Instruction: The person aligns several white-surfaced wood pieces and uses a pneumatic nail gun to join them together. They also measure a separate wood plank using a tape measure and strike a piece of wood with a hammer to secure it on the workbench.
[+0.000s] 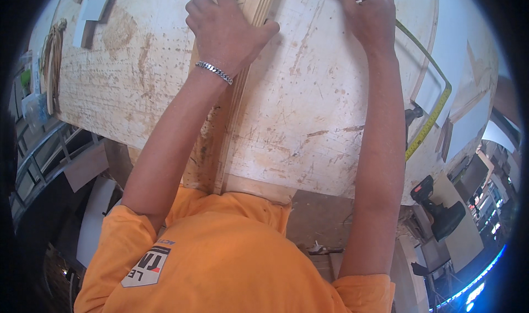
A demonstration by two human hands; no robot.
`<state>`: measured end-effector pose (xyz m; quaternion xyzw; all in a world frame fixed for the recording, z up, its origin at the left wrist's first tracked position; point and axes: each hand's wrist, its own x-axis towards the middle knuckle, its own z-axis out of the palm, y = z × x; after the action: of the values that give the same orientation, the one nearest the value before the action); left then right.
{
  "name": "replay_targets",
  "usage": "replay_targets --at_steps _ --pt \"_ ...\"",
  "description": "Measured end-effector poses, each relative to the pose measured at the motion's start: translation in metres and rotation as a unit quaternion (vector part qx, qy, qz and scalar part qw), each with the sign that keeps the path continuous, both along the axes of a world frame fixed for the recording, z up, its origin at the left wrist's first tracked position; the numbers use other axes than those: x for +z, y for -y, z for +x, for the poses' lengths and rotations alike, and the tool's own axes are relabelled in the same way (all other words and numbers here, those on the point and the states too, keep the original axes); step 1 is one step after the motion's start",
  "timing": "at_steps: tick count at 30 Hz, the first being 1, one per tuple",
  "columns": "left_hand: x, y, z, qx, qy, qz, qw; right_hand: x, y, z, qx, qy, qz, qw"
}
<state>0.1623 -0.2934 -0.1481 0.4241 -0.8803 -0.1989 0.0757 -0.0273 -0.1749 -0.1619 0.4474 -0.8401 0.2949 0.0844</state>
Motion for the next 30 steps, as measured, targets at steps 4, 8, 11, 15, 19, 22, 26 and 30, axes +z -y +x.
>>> replay_targets --at_steps 4,8,11,15,19,22,26,30 --pt "0.000 0.000 0.000 0.000 0.001 0.006 1.000 -0.005 -0.003 -0.007 0.008 0.006 0.002 1.000" --pt "0.001 -0.001 -0.001 0.001 0.007 0.000 1.000 -0.006 -0.004 -0.007 0.009 0.001 -0.005 1.000" --pt "-0.001 -0.001 -0.001 0.005 0.005 -0.010 1.000 -0.007 -0.003 -0.006 0.006 0.017 0.000 1.000" --pt "0.000 0.001 -0.001 -0.002 -0.001 0.009 1.000 -0.005 -0.002 -0.005 0.001 0.006 0.002 1.000" --pt "-0.002 0.002 -0.001 -0.003 -0.002 0.008 1.000 -0.004 -0.002 -0.006 0.005 -0.003 0.004 1.000" --pt "-0.003 0.003 -0.001 -0.003 0.001 0.014 1.000 -0.005 -0.002 -0.006 0.005 0.014 0.003 1.000" --pt "-0.004 0.003 0.000 -0.006 -0.007 0.018 1.000 -0.026 -0.014 -0.023 0.011 -0.035 0.037 0.999" --pt "-0.007 0.003 0.001 -0.009 -0.016 0.007 1.000 -0.024 -0.013 -0.023 0.003 -0.036 0.055 0.998"
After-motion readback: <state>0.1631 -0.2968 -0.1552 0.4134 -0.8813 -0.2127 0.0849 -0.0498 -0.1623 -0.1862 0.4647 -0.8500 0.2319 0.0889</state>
